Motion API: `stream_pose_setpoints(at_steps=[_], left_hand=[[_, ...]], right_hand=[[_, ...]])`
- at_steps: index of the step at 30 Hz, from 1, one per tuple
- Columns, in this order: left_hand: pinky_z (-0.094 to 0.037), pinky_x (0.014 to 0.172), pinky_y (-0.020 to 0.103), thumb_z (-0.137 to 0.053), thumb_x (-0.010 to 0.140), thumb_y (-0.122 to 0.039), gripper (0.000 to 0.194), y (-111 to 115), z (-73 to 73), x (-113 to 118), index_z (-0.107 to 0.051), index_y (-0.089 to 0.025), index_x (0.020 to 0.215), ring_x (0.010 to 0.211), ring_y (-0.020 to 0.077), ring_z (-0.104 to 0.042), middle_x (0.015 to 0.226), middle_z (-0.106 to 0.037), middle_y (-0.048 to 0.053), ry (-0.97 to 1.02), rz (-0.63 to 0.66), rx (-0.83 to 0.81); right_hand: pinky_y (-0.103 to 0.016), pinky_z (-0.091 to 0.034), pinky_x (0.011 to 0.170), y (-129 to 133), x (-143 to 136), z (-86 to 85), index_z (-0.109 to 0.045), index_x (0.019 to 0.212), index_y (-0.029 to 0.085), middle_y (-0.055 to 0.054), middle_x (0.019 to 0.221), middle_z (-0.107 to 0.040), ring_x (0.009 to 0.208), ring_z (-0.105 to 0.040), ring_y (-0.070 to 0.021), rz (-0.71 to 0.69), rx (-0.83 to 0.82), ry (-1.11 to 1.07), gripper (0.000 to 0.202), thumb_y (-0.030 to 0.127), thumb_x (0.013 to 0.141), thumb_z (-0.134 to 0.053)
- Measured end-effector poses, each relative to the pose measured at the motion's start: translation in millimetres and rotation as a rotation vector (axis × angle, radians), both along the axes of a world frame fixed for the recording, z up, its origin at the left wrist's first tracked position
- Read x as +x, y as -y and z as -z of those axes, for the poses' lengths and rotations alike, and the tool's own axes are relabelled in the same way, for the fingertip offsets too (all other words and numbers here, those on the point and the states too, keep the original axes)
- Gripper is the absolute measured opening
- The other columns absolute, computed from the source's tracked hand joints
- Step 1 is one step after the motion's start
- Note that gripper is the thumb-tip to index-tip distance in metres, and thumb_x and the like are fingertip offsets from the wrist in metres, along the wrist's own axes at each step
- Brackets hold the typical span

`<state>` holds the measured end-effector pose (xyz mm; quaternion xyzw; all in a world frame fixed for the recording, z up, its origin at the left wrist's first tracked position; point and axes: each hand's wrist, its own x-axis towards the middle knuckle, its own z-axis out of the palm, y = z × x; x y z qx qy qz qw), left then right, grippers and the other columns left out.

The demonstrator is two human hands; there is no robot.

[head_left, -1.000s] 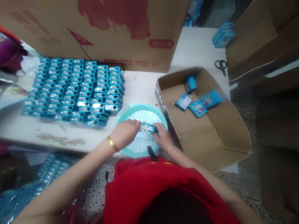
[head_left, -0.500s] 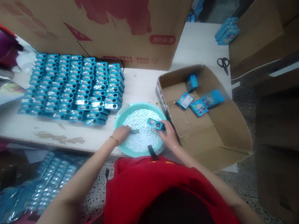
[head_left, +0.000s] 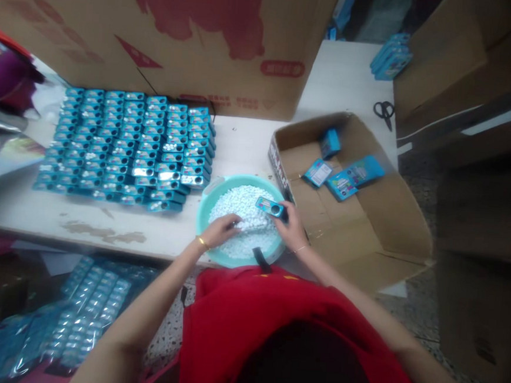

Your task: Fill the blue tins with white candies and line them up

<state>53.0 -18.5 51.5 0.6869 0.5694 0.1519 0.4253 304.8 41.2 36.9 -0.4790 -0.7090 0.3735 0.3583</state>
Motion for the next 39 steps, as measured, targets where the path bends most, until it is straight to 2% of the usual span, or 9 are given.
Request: stream_pose_setpoints(at_steps=[8,13,18,21,25,29,31,35,39], left_hand=[[-0.046,0.075,0.031,-0.047,0.09,-0.031,0.021,-20,-95.7,-4,-0.057,-0.018,0.103,0.08,0.0169,-0.056,0.09,-0.061,0.005,-0.292,0.142,0.121],[-0.045,0.069,0.03,-0.042,0.09,-0.017,0.018,-27,-133.7,39,-0.056,-0.015,0.102,0.085,0.0217,-0.057,0.088,-0.061,0.009,-0.743,0.268,0.145],[-0.046,0.069,0.034,-0.036,0.091,-0.012,0.022,-25,-161.2,55,-0.057,-0.014,0.095,0.083,0.024,-0.056,0.083,-0.059,0.011,-0.833,0.285,0.171],[-0.048,0.074,0.034,-0.046,0.091,-0.025,0.018,-23,-158.4,37,-0.057,-0.016,0.101,0.09,0.024,-0.057,0.099,-0.058,0.011,-0.699,0.24,0.215],[-0.05,0.081,0.034,-0.06,0.082,-0.043,0.054,-23,-124.0,14,-0.044,-0.021,0.129,0.101,0.0242,-0.059,0.124,-0.051,0.012,-0.414,0.221,0.242],[-0.049,0.079,0.032,-0.052,0.088,-0.032,0.027,-27,-102.4,4,-0.053,-0.021,0.112,0.092,0.0208,-0.06,0.104,-0.061,0.008,-0.332,0.261,0.225],[-0.049,0.077,0.03,-0.05,0.088,-0.031,0.023,-28,-108.8,-8,-0.053,-0.021,0.109,0.091,0.0203,-0.061,0.105,-0.062,0.008,-0.373,0.187,0.245],[-0.049,0.075,0.03,-0.048,0.088,-0.034,0.025,-27,-123.9,-56,-0.053,-0.022,0.109,0.09,0.0206,-0.061,0.105,-0.061,0.007,-0.559,-0.092,0.283],[-0.051,0.073,0.032,-0.046,0.085,-0.037,0.027,-10,-112.9,-113,-0.057,-0.024,0.105,0.087,0.0228,-0.064,0.103,-0.064,0.008,-0.751,-0.236,0.238]], right_hand=[[-0.046,-0.045,0.098,9,-11,4.6,-0.051,0.116,0.021,-0.011,0.114,-0.057,0.112,-0.053,-0.0263,-0.152,0.051,0.021,0.038,0.014,0.078,-0.05],[-0.047,-0.044,0.099,16,-19,4.3,-0.051,0.117,0.022,-0.011,0.114,-0.057,0.113,-0.052,-0.0261,-0.213,0.052,0.015,0.04,0.013,0.078,-0.05],[-0.046,-0.045,0.098,17,-19,5.3,-0.052,0.114,0.021,-0.011,0.112,-0.058,0.111,-0.053,-0.0251,-0.203,0.018,-0.051,0.034,0.016,0.081,-0.051],[-0.044,-0.047,0.096,19,-19,2.6,-0.052,0.115,0.022,-0.01,0.112,-0.059,0.108,-0.056,-0.0243,-0.184,-0.032,-0.077,0.033,0.02,0.082,-0.055],[-0.04,-0.05,0.092,26,-31,-12.7,-0.053,0.116,0.023,-0.008,0.109,-0.062,0.104,-0.06,-0.0231,-0.223,-0.046,-0.14,0.034,0.026,0.082,-0.059],[-0.037,-0.049,0.095,11,-39,-27.4,-0.052,0.12,0.022,-0.008,0.116,-0.06,0.109,-0.058,-0.0219,-0.366,-0.009,-0.164,0.039,0.031,0.084,-0.062],[-0.037,-0.05,0.093,-17,-25,-27.9,-0.049,0.124,0.022,-0.01,0.118,-0.058,0.106,-0.058,-0.0219,-0.306,0.013,-0.139,0.045,0.035,0.083,-0.062],[-0.045,-0.05,0.088,-110,30,4.9,-0.049,0.121,0.017,-0.014,0.113,-0.056,0.101,-0.057,-0.0261,0.179,0.009,0.119,0.041,0.036,0.085,-0.055],[-0.06,-0.029,0.105,-183,71,39.9,-0.042,0.133,0.008,-0.027,0.141,-0.037,0.133,-0.032,-0.0409,0.061,-0.001,0.701,0.067,0.014,0.069,-0.063]])
